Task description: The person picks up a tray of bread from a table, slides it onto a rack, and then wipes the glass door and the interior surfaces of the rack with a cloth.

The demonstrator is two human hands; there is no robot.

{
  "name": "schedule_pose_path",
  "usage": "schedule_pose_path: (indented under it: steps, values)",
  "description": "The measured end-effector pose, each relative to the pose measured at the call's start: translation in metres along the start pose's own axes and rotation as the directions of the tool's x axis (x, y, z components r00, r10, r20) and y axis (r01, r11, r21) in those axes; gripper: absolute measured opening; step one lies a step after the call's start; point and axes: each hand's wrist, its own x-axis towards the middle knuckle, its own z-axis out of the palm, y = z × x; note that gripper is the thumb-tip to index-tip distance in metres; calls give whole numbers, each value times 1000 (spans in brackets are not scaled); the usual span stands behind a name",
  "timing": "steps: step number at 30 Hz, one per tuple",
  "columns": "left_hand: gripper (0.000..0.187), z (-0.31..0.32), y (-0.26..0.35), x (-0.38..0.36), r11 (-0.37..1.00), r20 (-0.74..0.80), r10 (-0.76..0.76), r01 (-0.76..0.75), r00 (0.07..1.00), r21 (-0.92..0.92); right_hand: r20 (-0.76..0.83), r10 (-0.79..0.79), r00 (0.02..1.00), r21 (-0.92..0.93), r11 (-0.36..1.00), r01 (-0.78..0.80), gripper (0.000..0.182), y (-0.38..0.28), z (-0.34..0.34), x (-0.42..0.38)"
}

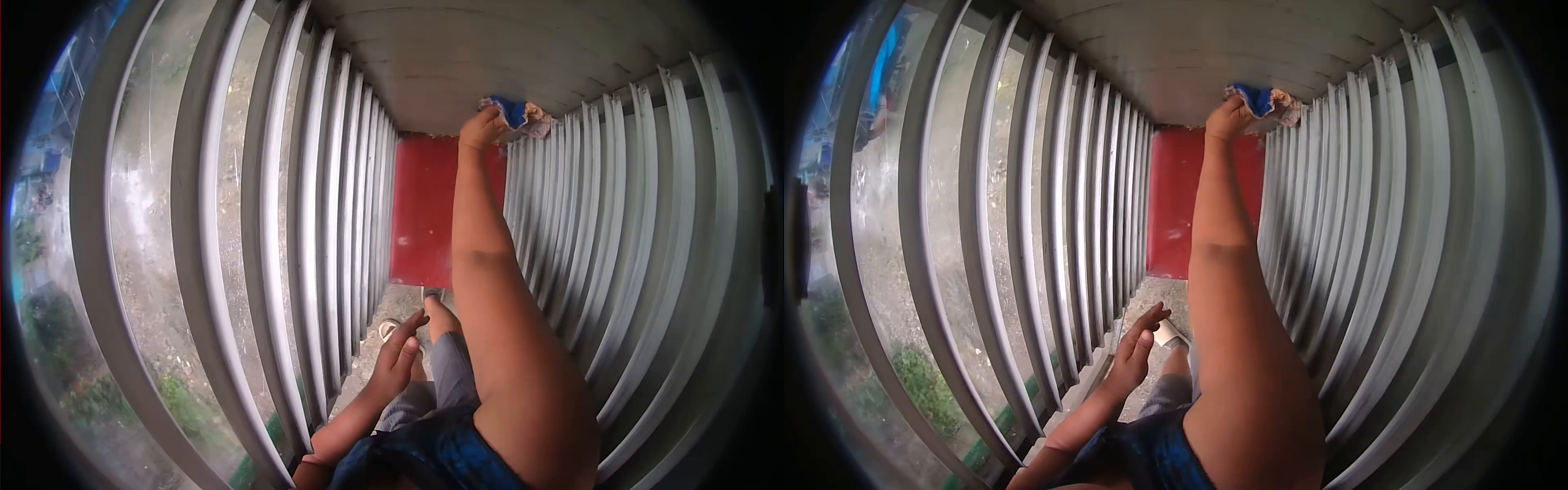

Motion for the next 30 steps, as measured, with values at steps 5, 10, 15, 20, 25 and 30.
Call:
schedule_pose_path:
  steps: [5,10,15,20,25,30]
  values:
    - [54,-4,-8,-5,1000,12,-28,28,1000,-7,6,106,994,66,992,-106,37,57,4,-18]
    - [53,0,-14,-9,998,-8,-69,69,998,3,143,306,941,-4,951,-309,33,97,1,-29]
    - [52,14,-26,-4,997,-41,-78,77,996,-17,115,376,919,212,895,-392,40,85,9,-28]
    - [53,0,-20,-15,996,-29,-93,93,995,-1,405,874,268,663,-79,-745,40,6,23,-19]
    - [54,0,-12,-23,999,-43,-45,46,998,22,683,729,-37,364,-385,-848,39,-69,24,-16]
    - [56,-5,-8,-31,999,-61,12,-10,998,36,713,680,-171,224,-451,-864,46,-61,36,-19]
